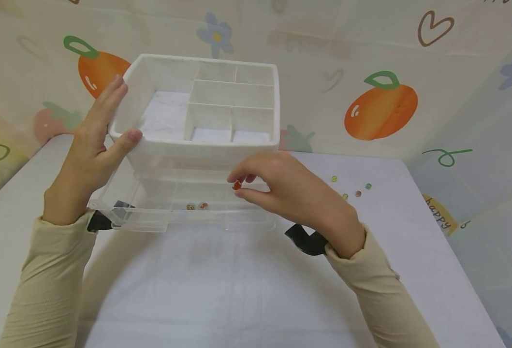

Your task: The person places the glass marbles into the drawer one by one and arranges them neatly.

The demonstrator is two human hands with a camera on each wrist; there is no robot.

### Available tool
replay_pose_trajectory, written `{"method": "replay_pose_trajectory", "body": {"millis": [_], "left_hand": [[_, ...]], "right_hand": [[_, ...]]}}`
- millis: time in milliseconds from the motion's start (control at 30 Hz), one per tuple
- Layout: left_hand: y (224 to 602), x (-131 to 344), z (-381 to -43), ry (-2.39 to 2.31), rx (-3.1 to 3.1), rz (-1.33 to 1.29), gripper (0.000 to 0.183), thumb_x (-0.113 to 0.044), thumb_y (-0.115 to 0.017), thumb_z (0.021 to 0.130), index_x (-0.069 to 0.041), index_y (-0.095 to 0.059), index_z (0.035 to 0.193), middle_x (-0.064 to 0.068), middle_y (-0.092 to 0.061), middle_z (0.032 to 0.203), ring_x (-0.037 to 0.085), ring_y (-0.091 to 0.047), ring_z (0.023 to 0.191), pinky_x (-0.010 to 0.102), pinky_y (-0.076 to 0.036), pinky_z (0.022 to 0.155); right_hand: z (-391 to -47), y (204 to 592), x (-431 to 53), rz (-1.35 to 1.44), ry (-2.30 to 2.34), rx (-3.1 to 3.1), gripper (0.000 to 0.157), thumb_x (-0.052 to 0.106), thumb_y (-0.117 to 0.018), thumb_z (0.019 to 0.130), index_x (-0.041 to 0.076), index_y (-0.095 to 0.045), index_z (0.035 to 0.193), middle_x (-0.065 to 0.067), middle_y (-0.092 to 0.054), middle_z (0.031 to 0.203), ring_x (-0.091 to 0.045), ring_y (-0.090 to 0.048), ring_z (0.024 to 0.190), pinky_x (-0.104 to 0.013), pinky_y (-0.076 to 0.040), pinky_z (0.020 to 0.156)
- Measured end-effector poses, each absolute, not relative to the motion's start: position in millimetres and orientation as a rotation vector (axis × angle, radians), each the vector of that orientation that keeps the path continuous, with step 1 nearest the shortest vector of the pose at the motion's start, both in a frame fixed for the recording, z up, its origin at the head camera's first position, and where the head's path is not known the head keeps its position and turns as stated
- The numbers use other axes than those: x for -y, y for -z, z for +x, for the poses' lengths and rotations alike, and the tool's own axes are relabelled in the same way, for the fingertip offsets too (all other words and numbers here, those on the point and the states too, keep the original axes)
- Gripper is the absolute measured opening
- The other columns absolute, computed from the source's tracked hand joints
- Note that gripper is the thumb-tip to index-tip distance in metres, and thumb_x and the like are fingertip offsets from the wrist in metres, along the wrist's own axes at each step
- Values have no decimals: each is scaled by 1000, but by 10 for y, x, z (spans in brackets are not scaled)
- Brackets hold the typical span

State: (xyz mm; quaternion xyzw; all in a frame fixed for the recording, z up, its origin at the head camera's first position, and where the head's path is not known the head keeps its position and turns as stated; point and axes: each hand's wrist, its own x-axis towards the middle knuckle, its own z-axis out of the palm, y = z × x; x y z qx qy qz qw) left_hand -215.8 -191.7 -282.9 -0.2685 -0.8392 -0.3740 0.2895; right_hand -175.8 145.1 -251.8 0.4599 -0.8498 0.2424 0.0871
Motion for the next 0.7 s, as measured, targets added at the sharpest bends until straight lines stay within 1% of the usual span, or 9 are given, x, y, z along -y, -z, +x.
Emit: {"method": "replay_pose_trajectory", "body": {"millis": [233, 333, 500, 700], "left_hand": [[2833, 1918, -2160, 993, 2235, -722, 73, -49, -55, 98, -11, -31, 156, 1, -24, 165, 17, -23, 153, 35, -17, 126], [2832, 1918, -2158, 989, 2239, -720, 74, -50, -55, 98, -11, -31, 156, 1, -24, 165, 17, -23, 153, 37, -17, 126], [2839, 1925, -2164, 985, 2232, -728, 74, -51, -54, 98, -10, -31, 156, 1, -24, 165, 17, -23, 153, 35, -17, 126], [2842, 1928, -2171, 987, 2225, -733, 73, -50, -54, 99, -10, -31, 156, 2, -25, 165, 18, -24, 153, 34, -18, 125]], "right_hand": [[-1771, 2484, -1386, 1375, -680, 2666, 15, 15, -72, 91, 16, -74, 105, 13, -71, 98, -4, -63, 92, -24, -50, 75], [-1786, 2472, -1361, 1392, -674, 2693, 13, 15, -73, 91, 16, -74, 104, 12, -72, 98, -5, -64, 89, -25, -52, 76], [-1815, 2464, -1316, 1411, -692, 2763, 14, 20, -75, 89, 17, -75, 103, 12, -72, 98, -3, -64, 88, -25, -54, 78], [-1855, 2455, -1278, 1433, -707, 2820, 16, 22, -76, 88, 17, -77, 103, 10, -74, 99, -10, -67, 94, -30, -55, 84]]}}
